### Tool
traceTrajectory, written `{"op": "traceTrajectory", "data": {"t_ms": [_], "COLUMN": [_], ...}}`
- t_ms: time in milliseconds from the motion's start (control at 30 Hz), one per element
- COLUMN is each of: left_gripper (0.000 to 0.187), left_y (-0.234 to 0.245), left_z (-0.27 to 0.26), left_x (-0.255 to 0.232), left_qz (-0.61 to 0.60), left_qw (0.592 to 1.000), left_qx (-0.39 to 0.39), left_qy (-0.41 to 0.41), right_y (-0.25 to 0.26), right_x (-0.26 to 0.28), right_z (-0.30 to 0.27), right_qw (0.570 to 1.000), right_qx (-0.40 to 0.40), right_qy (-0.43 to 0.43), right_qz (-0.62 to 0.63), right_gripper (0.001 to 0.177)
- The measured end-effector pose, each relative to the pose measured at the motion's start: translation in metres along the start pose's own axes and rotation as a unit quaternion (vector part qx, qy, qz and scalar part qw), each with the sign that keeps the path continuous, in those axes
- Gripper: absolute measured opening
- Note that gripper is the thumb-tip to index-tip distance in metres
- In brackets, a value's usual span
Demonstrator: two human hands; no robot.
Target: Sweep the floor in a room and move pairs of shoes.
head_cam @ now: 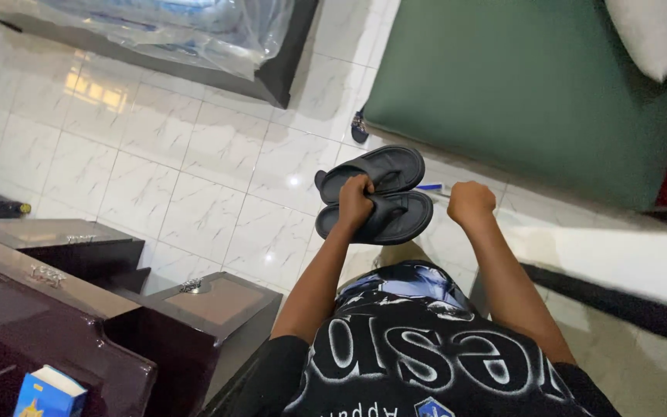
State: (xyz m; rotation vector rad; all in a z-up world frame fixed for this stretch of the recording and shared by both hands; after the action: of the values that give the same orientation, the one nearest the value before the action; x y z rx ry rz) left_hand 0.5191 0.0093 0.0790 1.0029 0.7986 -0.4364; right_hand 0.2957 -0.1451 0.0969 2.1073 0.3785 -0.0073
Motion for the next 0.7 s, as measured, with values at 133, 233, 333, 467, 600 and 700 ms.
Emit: {"op": "traceTrajectory", "data": {"t_ms": [133,233,333,467,600,700], "left_gripper": [0.022,0.023,0.024,0.023,0.023,0.021], "left_y": [0.009,0.016,0.021,0.026,0.024,0.016], "left_z": [0.038,0.073,0.110,0.164,0.200,0.225], "left_x": [0.021,0.038,0.055,0.069,0.073,0.084], "left_qz": [-0.009,0.001,-0.025,-0.012,0.000,-0.029], "left_qw": [0.999,0.999,0.999,1.000,1.000,1.000], "left_qx": [-0.030,-0.032,-0.035,-0.029,-0.024,0.007], "left_qy": [0.002,0.012,0.029,0.005,-0.016,0.006], "right_y": [-0.024,-0.030,-0.015,0.051,0.073,0.030], "right_x": [0.033,0.052,0.062,0.074,0.075,0.078], "right_z": [0.053,0.091,0.124,0.129,0.134,0.164], "right_qw": [0.999,0.997,0.995,0.997,0.993,0.992], "right_qx": [0.002,0.035,0.028,0.026,0.083,0.094], "right_qy": [0.018,0.015,0.047,0.024,0.008,0.029], "right_qz": [-0.030,-0.060,-0.079,-0.068,-0.088,-0.082], "right_gripper": [0.026,0.028,0.030,0.028,0.029,0.031]}}
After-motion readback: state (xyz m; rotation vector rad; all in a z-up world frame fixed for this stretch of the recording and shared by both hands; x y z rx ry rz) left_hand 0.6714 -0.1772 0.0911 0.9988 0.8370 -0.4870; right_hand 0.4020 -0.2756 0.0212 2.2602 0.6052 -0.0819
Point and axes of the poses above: each hand's wrist, its own z-axis towards the middle knuckle, its own y-axis out of the back of the hand, x = y × z, the point moved 2 cm from there along z, towards the middle knuckle, and after that the axes turned 13 degrees about -y, right-handed, at the moved point
